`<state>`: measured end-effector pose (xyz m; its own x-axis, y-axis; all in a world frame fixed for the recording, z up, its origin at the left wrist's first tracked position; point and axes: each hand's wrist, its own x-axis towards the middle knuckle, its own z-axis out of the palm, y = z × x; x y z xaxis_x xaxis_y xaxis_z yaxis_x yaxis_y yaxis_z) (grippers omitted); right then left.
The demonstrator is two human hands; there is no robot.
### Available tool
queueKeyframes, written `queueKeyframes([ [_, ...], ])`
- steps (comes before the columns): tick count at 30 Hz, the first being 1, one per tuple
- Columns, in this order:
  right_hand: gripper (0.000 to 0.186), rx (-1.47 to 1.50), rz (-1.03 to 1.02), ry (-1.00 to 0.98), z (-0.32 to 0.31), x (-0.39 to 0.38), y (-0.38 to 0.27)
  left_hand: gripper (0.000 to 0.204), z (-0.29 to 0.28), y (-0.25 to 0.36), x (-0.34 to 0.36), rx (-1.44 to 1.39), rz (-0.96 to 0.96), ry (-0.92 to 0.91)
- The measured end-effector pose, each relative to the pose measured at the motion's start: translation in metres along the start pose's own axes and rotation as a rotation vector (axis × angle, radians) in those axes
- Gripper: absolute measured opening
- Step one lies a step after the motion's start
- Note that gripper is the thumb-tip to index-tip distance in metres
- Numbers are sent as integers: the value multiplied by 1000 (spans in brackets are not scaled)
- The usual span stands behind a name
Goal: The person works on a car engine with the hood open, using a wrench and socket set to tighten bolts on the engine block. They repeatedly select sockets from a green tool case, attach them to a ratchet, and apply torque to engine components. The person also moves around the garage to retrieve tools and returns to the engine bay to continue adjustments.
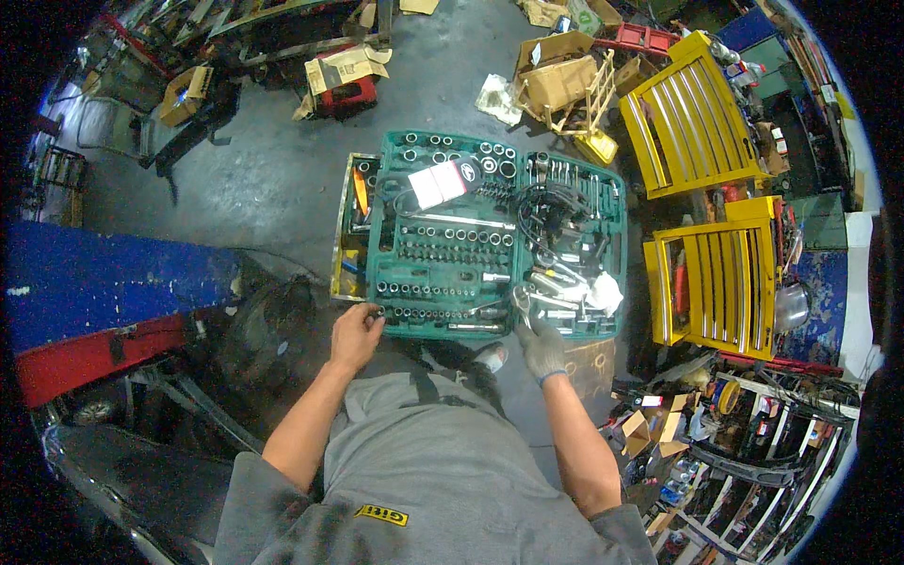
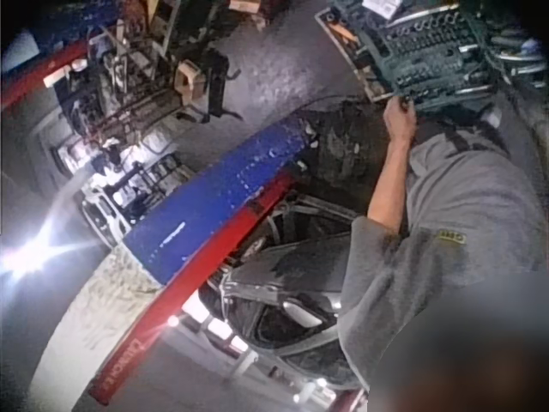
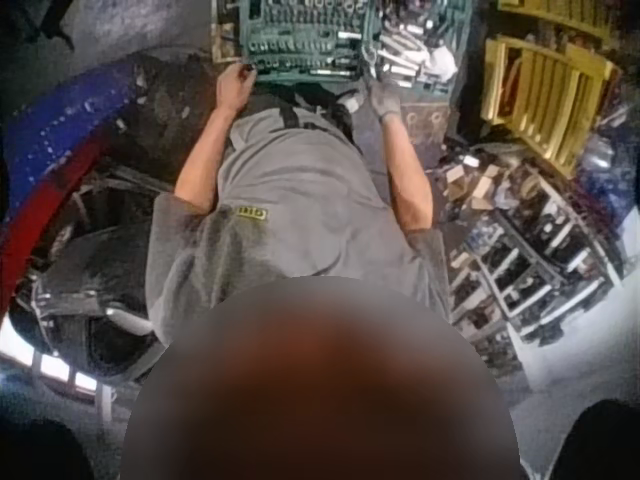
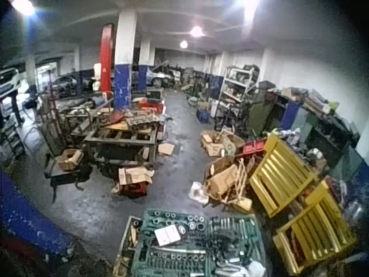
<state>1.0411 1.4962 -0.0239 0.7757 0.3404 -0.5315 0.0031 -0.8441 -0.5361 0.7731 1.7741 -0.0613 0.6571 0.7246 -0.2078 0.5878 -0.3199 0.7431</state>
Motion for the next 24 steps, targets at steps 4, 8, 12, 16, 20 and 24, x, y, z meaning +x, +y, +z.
queueKeyframes([
  [4, 45, -75, -18, -34, -5, 12, -8, 27, -4, 3, 3, -6, -68, -19],
  [8, 43, -113, -123, 33, -6, 28, -20, 27, -15, -7, -3, 2, -135, -1],
  [12, 45, -178, -94, 57, -5, 50, -20, 28, -27, -21, -14, -24, -216, 8],
  [16, 42, -141, -224, 107, -1, 74, -15, 30, -34, -33, -24, 4, -215, 43],
  [20, 41, -280, -257, 190, 3, 88, -20, 29, -39, -38, -26, 7, -198, 29],
  [24, 33, -328, -167, 165, -8, 89, -31, 29, -41, -39, -26, 19, -227, 5],
])
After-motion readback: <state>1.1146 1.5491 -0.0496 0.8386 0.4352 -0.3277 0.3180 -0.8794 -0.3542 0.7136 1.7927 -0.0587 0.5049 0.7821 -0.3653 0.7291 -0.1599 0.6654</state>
